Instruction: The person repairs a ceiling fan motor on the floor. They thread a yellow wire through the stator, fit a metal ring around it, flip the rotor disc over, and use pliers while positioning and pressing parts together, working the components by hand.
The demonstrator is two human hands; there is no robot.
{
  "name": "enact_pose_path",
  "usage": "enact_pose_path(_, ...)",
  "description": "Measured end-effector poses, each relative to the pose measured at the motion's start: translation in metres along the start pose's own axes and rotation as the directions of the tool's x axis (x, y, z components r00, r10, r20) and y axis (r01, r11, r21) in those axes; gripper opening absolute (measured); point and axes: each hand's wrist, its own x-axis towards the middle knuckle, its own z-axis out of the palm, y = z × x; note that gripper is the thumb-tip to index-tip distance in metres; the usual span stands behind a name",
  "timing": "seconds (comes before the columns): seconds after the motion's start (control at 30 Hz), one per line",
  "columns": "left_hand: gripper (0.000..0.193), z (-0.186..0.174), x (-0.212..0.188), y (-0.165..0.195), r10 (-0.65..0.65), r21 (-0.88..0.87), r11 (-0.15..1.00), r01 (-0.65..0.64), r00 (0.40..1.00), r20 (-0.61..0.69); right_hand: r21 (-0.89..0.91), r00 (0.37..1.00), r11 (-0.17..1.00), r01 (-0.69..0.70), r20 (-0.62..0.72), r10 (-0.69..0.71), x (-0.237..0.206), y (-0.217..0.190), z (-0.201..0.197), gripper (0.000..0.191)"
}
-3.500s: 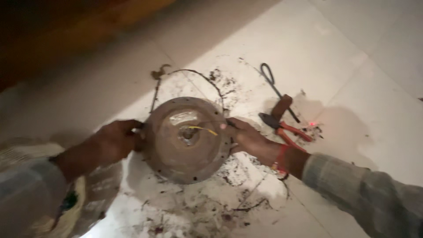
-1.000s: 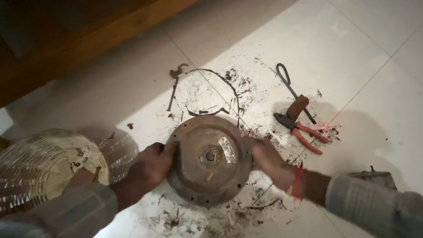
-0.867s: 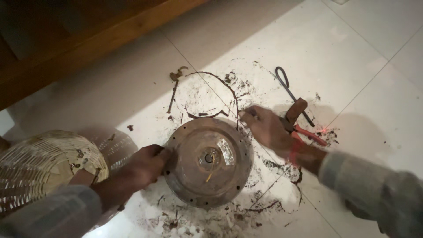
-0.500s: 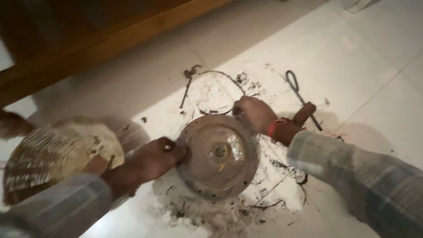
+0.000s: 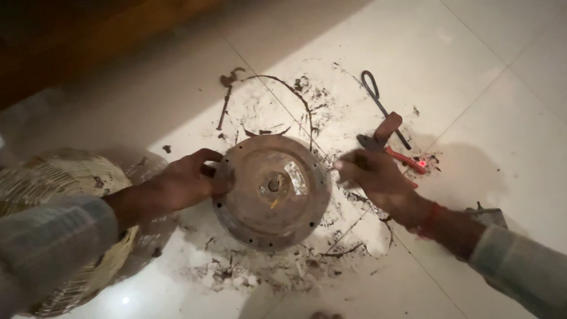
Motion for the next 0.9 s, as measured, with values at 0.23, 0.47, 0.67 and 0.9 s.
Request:
enact_pose_path(0.23,0.06,0.003,0.005,-0.027,0.038,-0.179,0.983,-0.03,0.998,0.042,-0.02,0.998,0.998,0.065,0.02,-0.065,-0.02,-0.007,-0.001,0.028)
enact_pose_path(0.47,0.059,0.026,-0.001,-0.042,-0.033,-0.151,0.988,0.029,0.999,-0.024,-0.206,0.994,0.974,0.091,0.079,-0.076,-0.038,-0.014,0.014,0.028)
enact_pose_path(0.67,0.056,0.026,0.006,-0.047,-0.023,-0.061,0.998,0.022,1.0,-0.001,-0.264,0.965,0.947,0.185,0.229,-0.125,-0.056,-0.018,0.027,0.024)
enact_pose_path(0.9,0.054,0.015,0.002,-0.032,-0.148,0.051,0.988,0.146,0.988,0.043,-0.319,0.955,0.932,0.172,0.284,-0.079,-0.067,-0.025,0.037,0.029)
